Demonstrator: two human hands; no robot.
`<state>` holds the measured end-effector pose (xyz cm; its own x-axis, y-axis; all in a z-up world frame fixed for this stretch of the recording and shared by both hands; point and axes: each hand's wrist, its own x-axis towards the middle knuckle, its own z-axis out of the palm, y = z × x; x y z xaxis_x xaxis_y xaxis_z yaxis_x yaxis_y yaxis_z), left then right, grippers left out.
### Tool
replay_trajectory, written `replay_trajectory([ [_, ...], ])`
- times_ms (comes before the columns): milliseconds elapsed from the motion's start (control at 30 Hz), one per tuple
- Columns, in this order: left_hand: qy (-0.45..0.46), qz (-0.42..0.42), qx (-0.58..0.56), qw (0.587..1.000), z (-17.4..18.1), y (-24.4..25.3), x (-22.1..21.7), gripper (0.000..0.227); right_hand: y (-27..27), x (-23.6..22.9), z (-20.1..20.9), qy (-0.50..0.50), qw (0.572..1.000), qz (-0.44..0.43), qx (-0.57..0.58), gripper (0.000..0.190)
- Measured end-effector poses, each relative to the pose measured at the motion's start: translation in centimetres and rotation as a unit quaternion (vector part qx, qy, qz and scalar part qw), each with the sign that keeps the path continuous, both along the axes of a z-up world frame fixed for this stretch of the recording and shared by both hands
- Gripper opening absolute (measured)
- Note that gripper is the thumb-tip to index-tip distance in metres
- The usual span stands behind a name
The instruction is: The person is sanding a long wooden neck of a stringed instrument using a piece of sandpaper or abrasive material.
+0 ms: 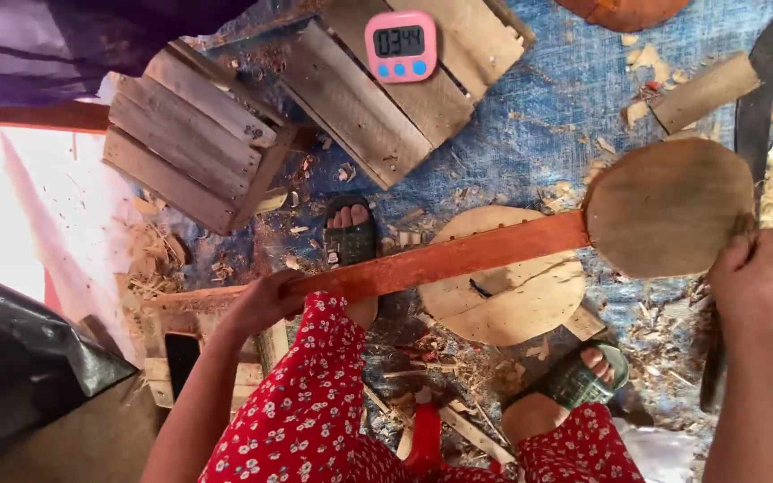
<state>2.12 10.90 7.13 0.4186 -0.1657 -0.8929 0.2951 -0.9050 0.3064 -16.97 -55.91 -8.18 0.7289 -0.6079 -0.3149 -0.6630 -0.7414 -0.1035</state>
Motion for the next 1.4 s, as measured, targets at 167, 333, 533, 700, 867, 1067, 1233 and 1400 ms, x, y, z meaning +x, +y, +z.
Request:
replay_trajectory([
  [167,-0.003,-0.006,0.030,1.000,-0.3,0.2,0.0,0.024,5.6,7.9,4.5,0.243,0.969,-0.049,-0.002,0.043],
  [333,0.004,0.005,0.039,0.999,-0.3,0.2,0.0,0.027,7.8,4.1,2.2,0.077,0.953,0.243,-0.162,0.031],
  [533,0.002,0.025,0.016,1.000,-0.5,0.2,-0.2,0.027,1.5,5.1,0.1,0.185,0.977,0.024,-0.105,0.045],
  [700,-0.006,-0.001,0.030,1.000,-0.9,0.8,-0.3,0.029,10.8,4.8,3.7,0.424,0.835,0.323,-0.133,0.060],
  [867,-0.013,-0.010,0.029,0.999,-0.6,0.4,-0.4,0.023,-0.1,1.5,-3.4,0.201,0.977,0.011,-0.076,0.044],
  [1067,-0.021,-0.019,0.037,0.999,-1.0,0.8,-0.3,0.024,7.1,1.0,0.9,0.145,0.981,0.103,-0.074,0.042],
  [1233,0.006,-0.017,0.046,0.999,-0.3,-0.1,0.0,0.029,3.6,4.5,1.4,0.289,0.957,-0.004,-0.030,0.057],
  [1400,-0.020,-0.043,0.071,0.996,-2.1,1.3,-0.5,0.028,4.2,2.9,-0.2,0.149,0.988,-0.037,0.023,0.037],
])
